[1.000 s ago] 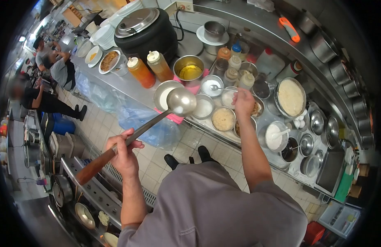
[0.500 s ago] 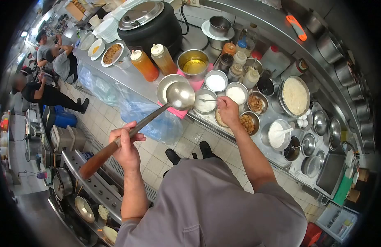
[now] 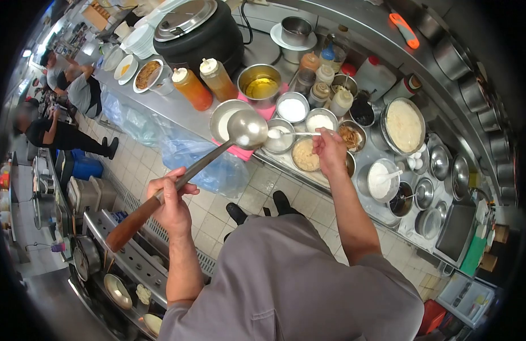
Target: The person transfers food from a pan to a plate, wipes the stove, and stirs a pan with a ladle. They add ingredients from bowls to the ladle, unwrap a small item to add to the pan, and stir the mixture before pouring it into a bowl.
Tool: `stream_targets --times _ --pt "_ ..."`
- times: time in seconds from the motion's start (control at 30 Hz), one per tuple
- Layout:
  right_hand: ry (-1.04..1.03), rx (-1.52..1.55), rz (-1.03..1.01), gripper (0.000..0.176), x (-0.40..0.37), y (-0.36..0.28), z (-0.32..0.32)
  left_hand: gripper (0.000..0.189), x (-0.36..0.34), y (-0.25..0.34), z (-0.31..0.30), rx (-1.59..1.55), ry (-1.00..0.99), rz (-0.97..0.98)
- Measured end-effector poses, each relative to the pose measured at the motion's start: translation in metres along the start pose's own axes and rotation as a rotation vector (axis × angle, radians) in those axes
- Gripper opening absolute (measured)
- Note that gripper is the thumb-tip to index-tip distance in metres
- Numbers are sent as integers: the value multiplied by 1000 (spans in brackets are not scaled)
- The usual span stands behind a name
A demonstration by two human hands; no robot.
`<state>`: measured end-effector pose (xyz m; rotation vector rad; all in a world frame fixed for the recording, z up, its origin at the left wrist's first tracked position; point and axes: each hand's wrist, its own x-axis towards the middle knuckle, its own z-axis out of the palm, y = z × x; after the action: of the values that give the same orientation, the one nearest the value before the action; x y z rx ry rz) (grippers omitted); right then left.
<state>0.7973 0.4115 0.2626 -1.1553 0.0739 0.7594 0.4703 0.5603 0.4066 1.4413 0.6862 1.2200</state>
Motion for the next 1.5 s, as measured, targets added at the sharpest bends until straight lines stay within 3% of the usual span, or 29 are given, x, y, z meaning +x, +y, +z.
stream_targets --times 0.07,0.17,0.27,0.33,0.43,0.63,0.87,0.93,1.07,1.27,1.33,1.5 --pt "-10 23 -33 19 -11 -8 15 20 0 -2 7 -10 -32 -5" --pt "-180 -310 -391 17 -18 -11 26 20 0 -5 23 -37 -61 -27" --pt "-92 -308 -545 18 -23 -26 20 21 -1 -8 33 -62 -71 -52" --pt "-37 -322 -517 17 -29 -41 7 21 -4 -10 36 -77 -89 -67" --pt "51 -868 -674 15 -34 -57 -21 19 -4 -11 30 -93 -116 -41" --pt "-7 -1119 -692 14 -32 -11 -59 24 -3 -3 21 -29 -99 4" --pt "49 -1048 -598 16 -33 4 -73 24 -3 2 19 -28 -108 52" --pt "58 -988 -720 15 -32 4 -75 21 -3 2 18 -38 -107 45" --pt "7 -1131 -750 15 -29 6 -77 21 -5 4 17 -45 -121 35" --pt "124 -985 -585 16 -23 25 -79 22 -7 5 16 -61 -129 41" --pt "191 -792 -508 17 -29 25 -74 22 -8 5 15 -68 -127 38" --pt "178 -751 -496 16 -19 47 -89 23 -7 4 17 -49 -131 75"
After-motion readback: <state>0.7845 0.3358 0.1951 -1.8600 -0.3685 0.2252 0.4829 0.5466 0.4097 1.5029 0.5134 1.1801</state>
